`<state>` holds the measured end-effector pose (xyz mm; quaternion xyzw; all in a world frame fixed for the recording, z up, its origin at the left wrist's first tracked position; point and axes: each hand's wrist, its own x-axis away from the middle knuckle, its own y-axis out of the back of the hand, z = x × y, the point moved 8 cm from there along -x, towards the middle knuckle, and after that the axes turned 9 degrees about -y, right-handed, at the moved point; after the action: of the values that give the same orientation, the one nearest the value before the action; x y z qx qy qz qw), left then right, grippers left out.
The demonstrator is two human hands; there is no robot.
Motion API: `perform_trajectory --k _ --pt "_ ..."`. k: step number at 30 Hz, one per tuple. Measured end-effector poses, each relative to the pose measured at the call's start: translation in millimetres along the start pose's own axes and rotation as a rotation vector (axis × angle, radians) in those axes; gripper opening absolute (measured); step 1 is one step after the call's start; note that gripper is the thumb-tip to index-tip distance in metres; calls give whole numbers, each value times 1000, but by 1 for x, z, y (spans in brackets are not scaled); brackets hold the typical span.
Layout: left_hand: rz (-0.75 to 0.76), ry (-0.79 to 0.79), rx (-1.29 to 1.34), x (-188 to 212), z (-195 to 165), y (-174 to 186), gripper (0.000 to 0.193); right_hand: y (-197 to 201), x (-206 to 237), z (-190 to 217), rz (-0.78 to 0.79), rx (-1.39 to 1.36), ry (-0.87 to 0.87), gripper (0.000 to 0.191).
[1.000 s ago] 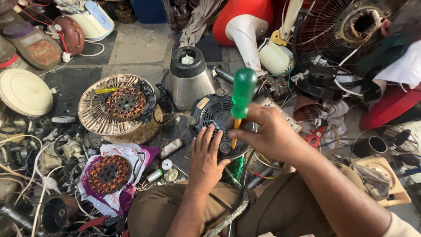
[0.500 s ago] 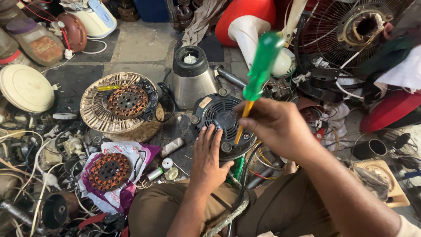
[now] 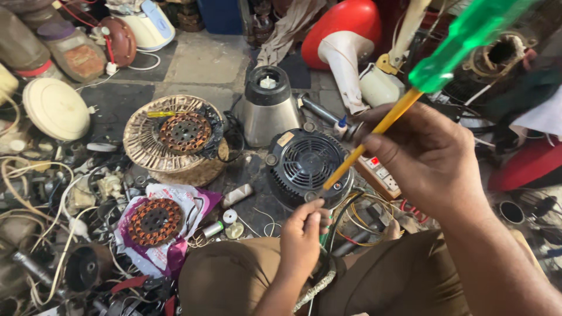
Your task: The person sits on the floor of a cluttered repair shop and unscrews the base of a fan motor housing using a screwdriver. They separate the housing halves, set the cover aside, and handle the internal motor windings and wires inside the blue casing.
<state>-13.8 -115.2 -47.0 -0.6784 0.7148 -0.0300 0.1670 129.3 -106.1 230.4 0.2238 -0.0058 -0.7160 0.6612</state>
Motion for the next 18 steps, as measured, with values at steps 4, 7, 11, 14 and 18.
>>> perform_trajectory --k 4,7,11,14,18 --pt "-335 355 169 -14 33 79 27 -30 -14 -20 -12 -90 10 24" --pt "-364 308 -63 -44 28 122 25 -66 -29 -46 -9 -81 -18 23" --pt "-248 -60 -387 -81 2 129 32 -98 -46 -74 4 -133 -26 24" --pt "-215 -32 -494 -88 4 119 37 -117 -57 -85 36 -92 -7 23" --pt "-148 -34 -605 -84 -5 107 37 -139 -64 -83 114 -35 42 24"
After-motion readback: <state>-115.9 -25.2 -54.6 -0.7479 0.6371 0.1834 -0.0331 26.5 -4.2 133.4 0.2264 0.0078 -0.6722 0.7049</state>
